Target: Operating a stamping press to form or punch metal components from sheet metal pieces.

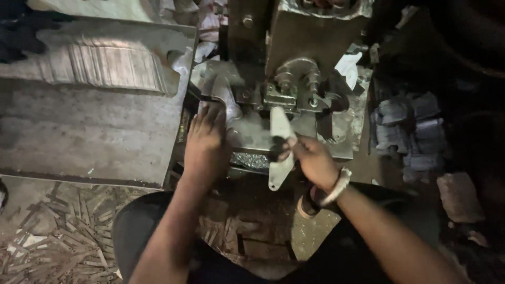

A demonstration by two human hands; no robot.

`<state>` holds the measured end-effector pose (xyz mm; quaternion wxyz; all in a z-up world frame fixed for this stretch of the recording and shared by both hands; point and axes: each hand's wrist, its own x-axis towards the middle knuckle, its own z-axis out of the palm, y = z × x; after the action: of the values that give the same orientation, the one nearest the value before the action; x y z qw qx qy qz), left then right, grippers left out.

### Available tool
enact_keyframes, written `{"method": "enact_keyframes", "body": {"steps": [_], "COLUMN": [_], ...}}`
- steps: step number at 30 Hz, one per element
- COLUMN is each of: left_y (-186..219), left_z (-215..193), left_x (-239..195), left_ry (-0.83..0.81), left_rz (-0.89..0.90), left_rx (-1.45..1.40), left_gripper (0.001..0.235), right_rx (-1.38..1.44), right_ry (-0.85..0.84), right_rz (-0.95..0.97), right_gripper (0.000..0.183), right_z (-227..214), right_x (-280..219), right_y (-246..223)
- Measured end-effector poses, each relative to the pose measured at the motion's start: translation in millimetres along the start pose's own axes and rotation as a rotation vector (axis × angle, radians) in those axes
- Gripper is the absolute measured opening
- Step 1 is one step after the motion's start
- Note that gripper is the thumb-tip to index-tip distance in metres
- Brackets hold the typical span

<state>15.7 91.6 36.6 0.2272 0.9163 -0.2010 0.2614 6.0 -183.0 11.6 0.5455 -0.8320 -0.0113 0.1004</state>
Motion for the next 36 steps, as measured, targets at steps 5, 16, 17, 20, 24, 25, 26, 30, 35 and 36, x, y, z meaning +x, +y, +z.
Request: {"method": "enact_keyframes", "body": {"steps": [5, 16, 17, 20, 24, 25, 26, 30, 35, 36], "left_y": [-35.8, -37.8, -36.4, -33.7, -28.0, -24.8, -15.8, 16.9, 46.9, 51.3], "left_z": [29.2, 38.3, 35.8, 29.0, 21.7, 20.8, 14.0, 9.6, 36.8, 43.6], "left_x": [-14.7, -13.8, -13.5, -10.6, -7.0, -7.2, -8.0, -7.1, -8.7, -12.5], "left_ry": [-0.025, -0.009, -0.009, 0.032, 0.038, 0.055, 0.049, -0.105, -0.187, -0.15], "left_rz": [-0.117, -0.093, -0.096, -0.069, -0.091, -0.098, -0.088, 0.058, 0.172, 0.355], "left_rx": [-0.037, -0.07, -0.069, -0.071, -0.166, -0.216, -0.224, -0.375, -0.388, -0.016], "left_gripper": [0.044, 0.041, 0.041, 0.035, 0.04, 0.043, 0.043, 0.032, 0.035, 0.043], "right_rx": [0.484, 0.627, 0.626, 0.678, 0.803, 0.879, 0.883, 0.586, -0.05, -0.082], "right_ry": [-0.006, -0.001, -0.003, -0.036, -0.093, -0.126, -0.112, 0.081, 0.252, 0.309], "right_rz": [0.201, 0.321, 0.323, 0.371, 0.24, 0.216, 0.216, 0.288, 0.056, 0.11], "right_gripper": [0.031, 0.029, 0.029, 0.026, 0.023, 0.023, 0.023, 0.02, 0.024, 0.022], "right_z": [0.6, 0.5, -0.1, -2.3, -1.3, -1.1, -2.6, -15.8, -41.5, -46.7], "right_x": [55.1, 67.8, 64.4, 59.8, 57.0, 54.8, 47.2, 24.8, -16.5, -26.8], "right_y": [40.7, 43.2, 33.8, 22.6, 36.1, 34.8, 24.5, 18.2, 0.8, -26.8]}}
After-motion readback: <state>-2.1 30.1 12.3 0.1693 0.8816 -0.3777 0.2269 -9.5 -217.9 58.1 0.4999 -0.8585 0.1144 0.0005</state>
